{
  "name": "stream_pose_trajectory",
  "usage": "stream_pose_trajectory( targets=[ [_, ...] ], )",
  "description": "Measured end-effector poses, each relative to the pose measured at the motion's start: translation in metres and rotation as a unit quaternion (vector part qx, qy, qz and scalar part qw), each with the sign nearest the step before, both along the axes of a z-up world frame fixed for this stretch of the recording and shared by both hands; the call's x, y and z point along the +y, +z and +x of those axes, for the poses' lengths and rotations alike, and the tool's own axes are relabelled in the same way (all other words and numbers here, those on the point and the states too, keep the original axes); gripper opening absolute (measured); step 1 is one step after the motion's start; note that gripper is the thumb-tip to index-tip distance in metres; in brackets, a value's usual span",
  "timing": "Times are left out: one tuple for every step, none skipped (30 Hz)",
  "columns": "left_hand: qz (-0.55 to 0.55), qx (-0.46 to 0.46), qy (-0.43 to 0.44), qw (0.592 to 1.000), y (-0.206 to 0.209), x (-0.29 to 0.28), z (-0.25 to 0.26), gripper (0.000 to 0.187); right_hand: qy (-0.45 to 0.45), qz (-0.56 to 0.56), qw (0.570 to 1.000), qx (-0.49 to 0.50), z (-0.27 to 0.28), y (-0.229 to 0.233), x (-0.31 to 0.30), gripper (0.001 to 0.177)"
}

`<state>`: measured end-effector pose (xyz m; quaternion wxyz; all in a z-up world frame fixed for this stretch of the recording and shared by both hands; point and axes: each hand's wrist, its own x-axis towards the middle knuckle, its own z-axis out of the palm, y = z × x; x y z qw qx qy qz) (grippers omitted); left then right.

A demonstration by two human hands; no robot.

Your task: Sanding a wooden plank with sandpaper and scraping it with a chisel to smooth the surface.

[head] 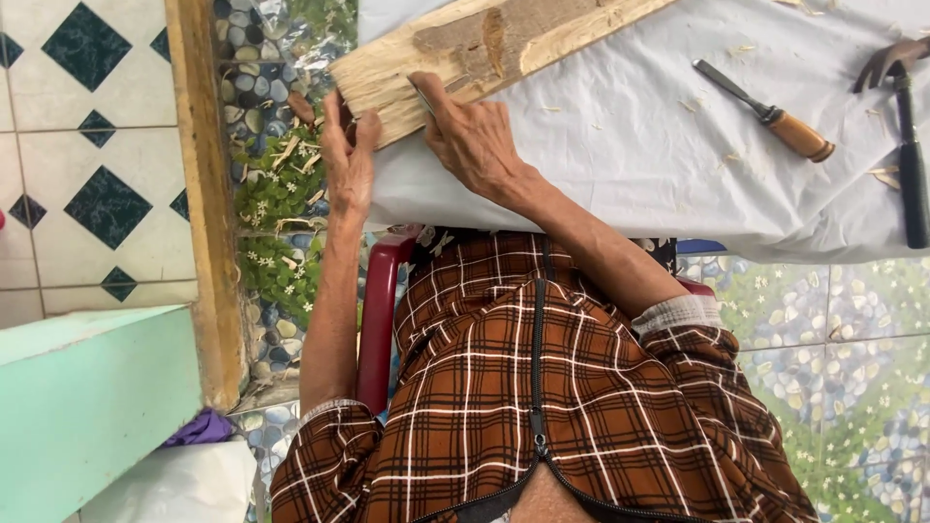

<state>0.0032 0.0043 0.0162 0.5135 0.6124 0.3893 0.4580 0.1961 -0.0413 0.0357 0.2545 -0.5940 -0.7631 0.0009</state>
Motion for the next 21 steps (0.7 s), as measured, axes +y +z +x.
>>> stream_pose_trajectory(
  targets=[
    [0.001, 0.002, 0.005, 1.0, -0.002, 0.001, 0.0, 0.065, -0.008, 0.015, 1.0, -0.004, -0.004, 0.002, 0.003, 0.041],
    [0.002, 0.004, 0.009, 1.0, -0.004, 0.003, -0.001, 0.07, -0.016, 0.029, 0.999, -0.007, -0.008, 0.005, 0.006, 0.042],
    [0.002, 0.003, 0.012, 1.0, -0.006, 0.003, -0.002, 0.07, -0.013, 0.03, 0.999, -0.008, -0.007, 0.004, 0.004, 0.042],
    [-0.004, 0.013, 0.016, 1.0, -0.009, 0.004, -0.002, 0.069, -0.012, 0.007, 1.0, 0.005, -0.005, 0.003, 0.002, 0.039],
    [-0.009, 0.021, 0.021, 1.0, -0.012, 0.006, -0.002, 0.069, -0.01, -0.014, 1.0, 0.016, -0.002, 0.002, 0.001, 0.035],
    [-0.008, 0.019, 0.023, 1.0, -0.005, 0.005, -0.002, 0.069, -0.008, -0.012, 1.0, 0.014, -0.002, 0.003, 0.001, 0.035],
    [-0.01, -0.001, 0.012, 1.0, 0.001, 0.002, -0.002, 0.063, -0.001, -0.023, 1.0, 0.007, 0.0, 0.004, -0.001, 0.037],
    [-0.011, -0.021, 0.001, 1.0, 0.006, -0.001, -0.001, 0.056, 0.006, -0.035, 0.999, 0.0, 0.001, 0.004, -0.004, 0.039],
    [-0.016, -0.02, 0.001, 1.0, 0.002, 0.0, -0.001, 0.056, 0.006, -0.039, 0.999, 0.001, 0.0, 0.003, 0.004, 0.039],
    [-0.012, -0.016, 0.004, 1.0, -0.002, 0.0, -0.002, 0.058, -0.007, -0.007, 0.999, -0.032, -0.001, 0.002, 0.012, 0.041],
    [-0.004, -0.013, 0.008, 1.0, -0.005, 0.004, -0.001, 0.06, -0.021, 0.03, 0.997, -0.066, -0.001, 0.003, 0.024, 0.043],
    [-0.004, -0.013, 0.007, 1.0, -0.007, 0.001, -0.001, 0.06, -0.021, 0.031, 0.997, -0.067, -0.002, -0.001, 0.022, 0.043],
    [-0.007, -0.002, 0.014, 1.0, -0.009, 0.003, -0.001, 0.059, -0.022, 0.026, 0.997, -0.071, -0.002, -0.002, 0.025, 0.044],
    [-0.01, 0.009, 0.021, 1.0, -0.01, 0.004, -0.001, 0.059, -0.022, 0.022, 0.997, -0.076, -0.003, -0.004, 0.028, 0.045],
    [-0.01, 0.007, 0.02, 1.0, -0.01, 0.004, -0.001, 0.059, -0.022, 0.021, 0.997, -0.078, -0.004, -0.011, 0.022, 0.045],
    [-0.019, -0.012, 0.017, 1.0, -0.01, 0.004, 0.0, 0.061, -0.007, 0.004, 0.997, -0.07, -0.005, -0.018, 0.016, 0.047],
    [-0.029, -0.031, 0.013, 0.999, -0.01, 0.003, 0.0, 0.064, 0.009, -0.014, 0.998, -0.062, -0.007, -0.026, 0.009, 0.05],
    [-0.031, -0.032, 0.013, 0.999, -0.01, 0.005, 0.0, 0.064, 0.008, -0.015, 0.998, -0.064, -0.008, -0.019, 0.008, 0.05],
    [-0.023, -0.019, 0.016, 0.999, -0.01, 0.004, 0.0, 0.064, 0.019, -0.004, 0.998, -0.067, -0.01, -0.012, 0.005, 0.046],
    [-0.015, -0.007, 0.019, 1.0, -0.009, 0.003, -0.001, 0.065, 0.03, 0.007, 0.997, -0.071, -0.011, -0.005, 0.002, 0.042],
    [-0.014, -0.007, 0.017, 1.0, -0.003, 0.002, -0.001, 0.065, 0.029, 0.008, 0.997, -0.071, -0.012, -0.001, 0.01, 0.042]
  ],
)
